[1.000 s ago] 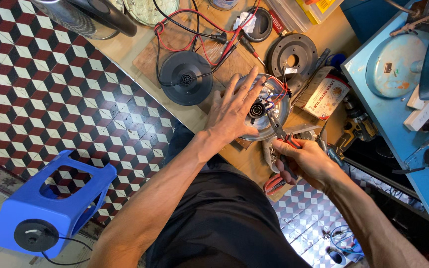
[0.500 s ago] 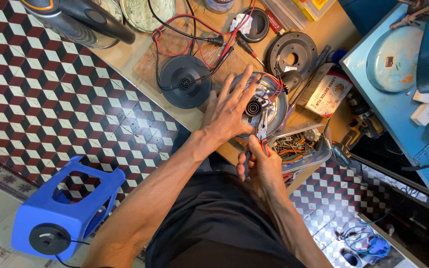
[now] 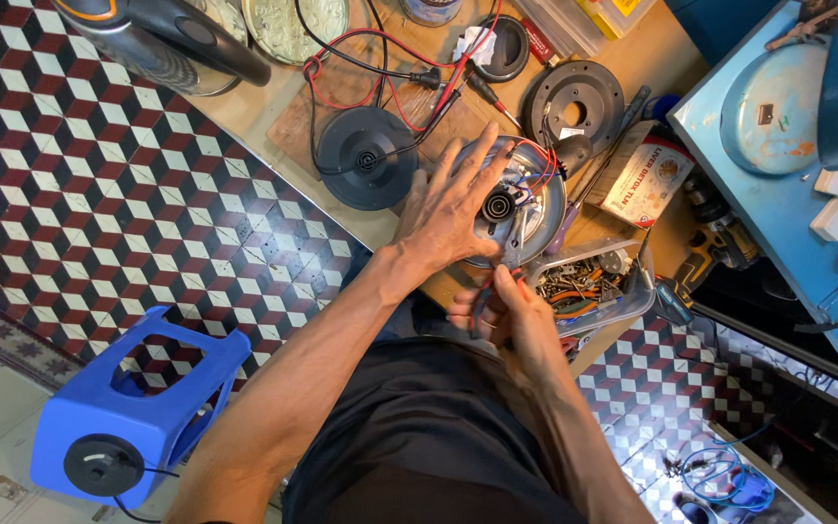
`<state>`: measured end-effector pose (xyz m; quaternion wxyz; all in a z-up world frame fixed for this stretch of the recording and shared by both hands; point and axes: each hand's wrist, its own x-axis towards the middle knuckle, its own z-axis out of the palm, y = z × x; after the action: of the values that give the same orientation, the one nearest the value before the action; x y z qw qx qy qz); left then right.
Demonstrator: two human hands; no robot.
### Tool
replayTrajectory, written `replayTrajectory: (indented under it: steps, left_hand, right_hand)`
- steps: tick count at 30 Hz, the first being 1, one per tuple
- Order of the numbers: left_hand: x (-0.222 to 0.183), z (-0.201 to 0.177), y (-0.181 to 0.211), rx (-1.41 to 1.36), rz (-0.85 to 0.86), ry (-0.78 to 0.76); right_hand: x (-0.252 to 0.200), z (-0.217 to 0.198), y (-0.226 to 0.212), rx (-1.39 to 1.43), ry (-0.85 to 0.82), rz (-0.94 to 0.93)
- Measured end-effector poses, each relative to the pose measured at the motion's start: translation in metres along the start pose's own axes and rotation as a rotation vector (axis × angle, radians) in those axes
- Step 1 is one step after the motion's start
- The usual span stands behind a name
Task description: The person works on the base of an electric kettle, using pliers to strip and connect wires to the heating element. They retrieve a wire from a wall-mounted bag, cut it, and attach it to the kettle base, then continue adjusting and securing the connections.
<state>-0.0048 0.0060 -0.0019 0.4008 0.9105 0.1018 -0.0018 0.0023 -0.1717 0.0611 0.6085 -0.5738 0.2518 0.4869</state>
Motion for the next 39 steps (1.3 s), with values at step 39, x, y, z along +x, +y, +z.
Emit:
replayTrajectory:
  steps: [39]
  left_hand:
    - [-0.001,0.011,0.004,0.028,-0.021,0.014]
  right_hand:
    - [-0.014,-0.029,-0.120,-0.940,0.023,0.236]
